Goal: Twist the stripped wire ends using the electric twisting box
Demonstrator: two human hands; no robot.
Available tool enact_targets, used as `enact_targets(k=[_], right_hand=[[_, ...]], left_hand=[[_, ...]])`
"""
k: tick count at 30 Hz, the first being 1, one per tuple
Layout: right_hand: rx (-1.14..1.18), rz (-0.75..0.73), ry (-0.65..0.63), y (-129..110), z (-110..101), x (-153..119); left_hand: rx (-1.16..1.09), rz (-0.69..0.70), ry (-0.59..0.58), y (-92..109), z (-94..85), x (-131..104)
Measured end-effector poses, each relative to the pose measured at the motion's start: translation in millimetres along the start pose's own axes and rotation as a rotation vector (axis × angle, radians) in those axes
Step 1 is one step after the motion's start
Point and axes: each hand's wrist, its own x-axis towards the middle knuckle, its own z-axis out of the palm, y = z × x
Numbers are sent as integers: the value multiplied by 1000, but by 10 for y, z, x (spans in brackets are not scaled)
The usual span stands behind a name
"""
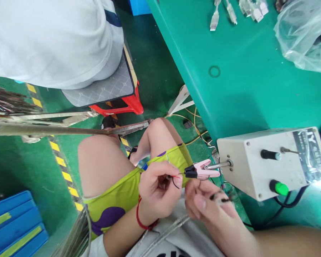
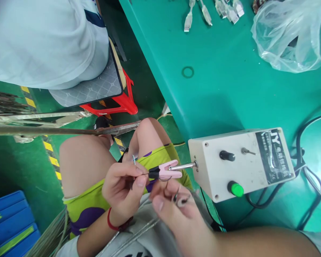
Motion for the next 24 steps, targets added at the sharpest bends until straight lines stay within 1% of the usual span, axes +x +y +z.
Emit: enact_targets(k=[2,3,4,6,8,10,12,14,15,17,20,24], right_hand=[[-156,-127,-180,-18,-61,-30],[-200,-206,-250,-37,-75,-36],[-210,-294,-273,-63,-75,-39],[-194,-442,-216,-141,-39,-51],[-235,-544,-144,-259,11,-96],[-291,-634,-122,-417,34,-177],[-313,-694,-52,-604,12,-252],[-297,-694,26,-792,-44,-265],[-271,-668,40,-877,-76,-242],[-164,-602,-20,-1006,-128,-150],[-55,-528,-107,-1095,-163,3],[-49,-517,-123,-1123,-157,78]], left_hand=[[-17,4,5,-14,-13,-2],[-24,3,7,-27,-21,-4],[-27,-2,6,-43,-30,-7],[-38,-17,6,-83,-49,-19],[-53,-35,11,-124,-61,-38],[-63,-53,17,-155,-63,-62],[-73,-82,32,-171,-55,-91],[-101,-127,49,-176,-39,-120],[-125,-148,58,-177,-30,-134],[-184,-176,65,-178,-12,-159],[-251,-188,78,-180,9,-183],[-256,-189,108,-172,33,-181]])
